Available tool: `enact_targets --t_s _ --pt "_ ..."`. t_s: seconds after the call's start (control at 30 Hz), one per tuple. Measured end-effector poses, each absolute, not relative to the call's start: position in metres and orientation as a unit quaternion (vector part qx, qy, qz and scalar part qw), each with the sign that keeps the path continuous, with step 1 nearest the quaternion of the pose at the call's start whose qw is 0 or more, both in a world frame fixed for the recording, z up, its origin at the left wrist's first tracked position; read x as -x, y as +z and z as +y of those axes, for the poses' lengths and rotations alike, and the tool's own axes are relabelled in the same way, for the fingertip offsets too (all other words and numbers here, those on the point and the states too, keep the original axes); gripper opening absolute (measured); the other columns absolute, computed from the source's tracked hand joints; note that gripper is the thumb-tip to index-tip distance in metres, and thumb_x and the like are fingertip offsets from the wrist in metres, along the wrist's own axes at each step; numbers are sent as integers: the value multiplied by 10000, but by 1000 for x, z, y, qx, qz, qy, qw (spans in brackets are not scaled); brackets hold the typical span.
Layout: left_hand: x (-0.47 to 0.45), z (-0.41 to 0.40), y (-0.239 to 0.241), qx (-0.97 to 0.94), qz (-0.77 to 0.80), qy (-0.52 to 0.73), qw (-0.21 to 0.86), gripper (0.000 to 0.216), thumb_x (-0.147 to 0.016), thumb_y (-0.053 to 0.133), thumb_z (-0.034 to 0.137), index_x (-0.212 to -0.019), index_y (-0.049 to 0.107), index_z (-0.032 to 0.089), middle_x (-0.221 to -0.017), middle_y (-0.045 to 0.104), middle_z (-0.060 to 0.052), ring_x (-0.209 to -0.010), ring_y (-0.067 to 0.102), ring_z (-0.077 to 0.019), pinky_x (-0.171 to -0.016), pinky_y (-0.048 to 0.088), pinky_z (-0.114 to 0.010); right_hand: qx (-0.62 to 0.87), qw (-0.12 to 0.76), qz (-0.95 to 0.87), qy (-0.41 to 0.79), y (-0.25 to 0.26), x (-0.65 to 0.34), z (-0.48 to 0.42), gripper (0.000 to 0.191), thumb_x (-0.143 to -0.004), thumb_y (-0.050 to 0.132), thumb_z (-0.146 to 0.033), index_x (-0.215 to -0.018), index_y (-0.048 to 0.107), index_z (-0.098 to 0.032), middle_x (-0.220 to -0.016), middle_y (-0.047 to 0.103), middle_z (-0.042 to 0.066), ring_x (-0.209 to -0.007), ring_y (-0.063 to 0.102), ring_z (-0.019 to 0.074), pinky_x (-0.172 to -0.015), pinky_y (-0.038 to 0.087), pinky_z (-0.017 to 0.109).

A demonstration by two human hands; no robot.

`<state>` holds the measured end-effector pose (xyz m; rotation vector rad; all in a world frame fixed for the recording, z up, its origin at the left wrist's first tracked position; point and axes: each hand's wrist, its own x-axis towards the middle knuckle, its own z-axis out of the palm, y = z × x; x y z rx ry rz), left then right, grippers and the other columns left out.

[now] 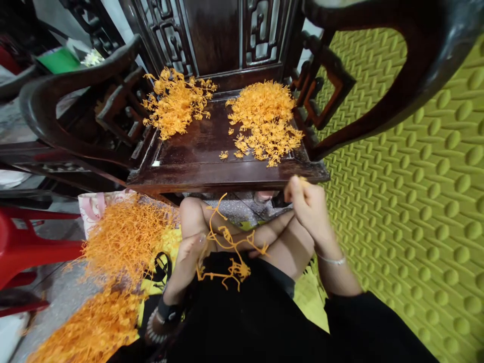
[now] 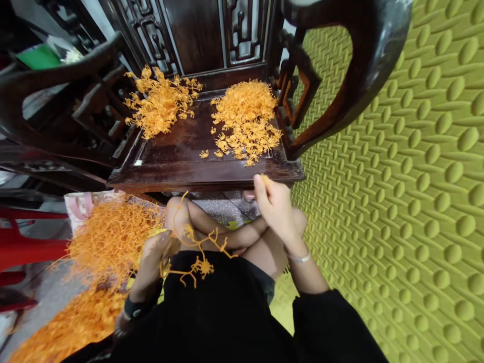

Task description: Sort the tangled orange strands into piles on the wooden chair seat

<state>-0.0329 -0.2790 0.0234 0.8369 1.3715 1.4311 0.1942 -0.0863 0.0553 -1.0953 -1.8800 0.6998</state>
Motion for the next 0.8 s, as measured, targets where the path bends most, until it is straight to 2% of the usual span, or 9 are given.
enact_targets --t_s 0.1,0.2,0.23,0.27,0.37,0.47,0.6,0.67,0.8 --pt "17 -265 32 -324 513 628 487 496 -919 503 451 -520 381 181 -447 319 45 -438 283 -90 -460 215 -260 478 380 -776 159 57 -167 -39 554 -993 208 -459 -583 465 -190 -582 533 51 -578 531 179 -644 387 319" --pt "11 -256 38 -323 460 666 490 487 -910 529 432 -519 388 178 -422 304 52 -429 277 -87 -472 233 -257 513 337 -788 58 60 -155 15 321 -957 353 -315 -797 582 -158 -809 637 117 -882 589 291 -840 407 447" --pt "11 -254 38 -322 445 674 494 482 -909 532 425 -521 392 176 -418 305 53 -427 266 -84 -476 237 -255 512 327 -793 55 60 -153 29 214 -921 431 -279 -908 597 -145 -899 650 134 -972 571 317 -890 395 487" --pt "11 -252 38 -321 435 677 499 475 -911 532 417 -525 399 174 -419 311 52 -427 257 -82 -478 239 -253 506 329 -794 63 59 -151 40 198 -883 495 -255 -1009 591 -135 -983 650 148 -1038 548 331 -928 385 511" --pt "13 -246 36 -314 424 677 513 463 -925 511 405 -538 410 171 -424 320 52 -430 242 -82 -483 247 -248 477 408 -770 114 57 -144 49 327 -833 593 -291 -1123 570 -141 -1147 618 161 -1135 512 316 -1001 379 502" --pt "13 -239 34 -295 426 685 513 481 -927 502 419 -535 375 171 -422 286 60 -430 223 -79 -487 256 -241 397 489 -733 256 55 -142 21 306 -861 575 -430 -1039 615 -185 -1106 649 119 -1084 573 252 -994 424 434" --pt "12 -233 33 -258 433 703 501 467 -912 506 459 -573 345 181 -460 256 71 -435 218 -77 -482 280 -229 276 438 -665 539 41 -151 -48 406 -920 452 -536 -923 671 -195 -898 699 63 -899 658 173 -904 492 339" --pt "12 -230 32 -248 454 695 499 442 -896 516 494 -615 368 187 -488 283 72 -442 254 -76 -482 296 -225 226 394 -629 631 24 -157 -84 482 -884 458 -616 -990 681 -202 -980 700 77 -965 654 190 -925 487 345" --pt "8 -225 22 -269 488 623 549 383 -875 537 531 -748 461 178 -576 454 45 -490 377 -79 -493 303 -217 125 318 -561 754 -9 -147 -138 796 -633 710 -683 -1287 545 -259 -1340 549 87 -1239 516 260 -1038 416 387"
